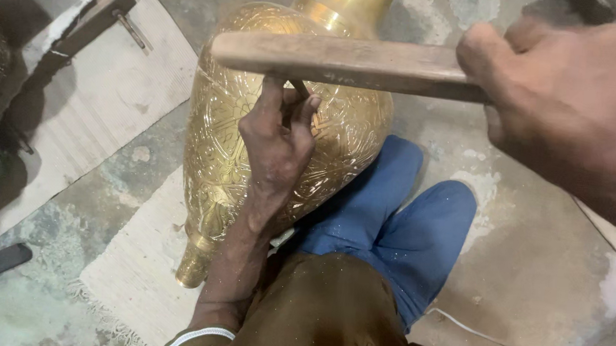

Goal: The person sits on the floor with a large brass vase on their lap and engraves decorative patterns into its surface, holding a chisel against the metal with one hand and striking it with a wooden mallet in the other. They reposition the chisel across different areas of the vase body to continue the pattern.

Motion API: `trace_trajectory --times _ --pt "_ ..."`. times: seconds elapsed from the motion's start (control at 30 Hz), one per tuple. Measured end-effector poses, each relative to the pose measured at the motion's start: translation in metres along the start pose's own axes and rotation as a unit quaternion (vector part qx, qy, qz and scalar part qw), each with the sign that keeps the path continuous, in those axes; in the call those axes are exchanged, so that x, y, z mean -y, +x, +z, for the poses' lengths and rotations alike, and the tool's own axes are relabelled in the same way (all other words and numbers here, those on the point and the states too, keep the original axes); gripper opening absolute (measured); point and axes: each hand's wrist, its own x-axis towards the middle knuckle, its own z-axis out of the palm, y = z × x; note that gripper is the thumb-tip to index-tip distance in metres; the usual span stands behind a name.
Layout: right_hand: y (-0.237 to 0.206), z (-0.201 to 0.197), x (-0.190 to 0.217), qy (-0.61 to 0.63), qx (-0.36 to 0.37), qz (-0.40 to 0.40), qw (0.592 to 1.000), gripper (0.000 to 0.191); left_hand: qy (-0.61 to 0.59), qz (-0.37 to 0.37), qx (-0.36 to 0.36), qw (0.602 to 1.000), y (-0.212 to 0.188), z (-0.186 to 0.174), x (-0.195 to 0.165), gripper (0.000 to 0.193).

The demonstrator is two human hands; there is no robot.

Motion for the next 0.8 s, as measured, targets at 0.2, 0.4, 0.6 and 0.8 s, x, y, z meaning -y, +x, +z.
trace_trajectory --times 0.2,0.4,0.6,0.8 --pt "-0.003 0.002 0.002 -0.065 0.047 0.017 0.997 0.012 -0.01 -0.047 0.032 0.998 -0.004 -0.001 0.004 0.024" --pt "-0.004 -0.003 0.003 -0.035 0.057 0.018 0.998 0.013 -0.014 0.003 0.003 1.0 -0.002 0.001 0.005 0.05" --pt "-0.001 -0.01 0.005 0.031 0.048 0.026 0.998 0.032 -0.001 -0.059 0.04 0.997 -0.003 -0.001 -0.001 0.045" --pt "0.001 -0.009 0.006 0.087 -0.088 -0.011 0.992 0.036 -0.039 -0.019 0.014 0.999 -0.005 0.002 0.001 0.04"
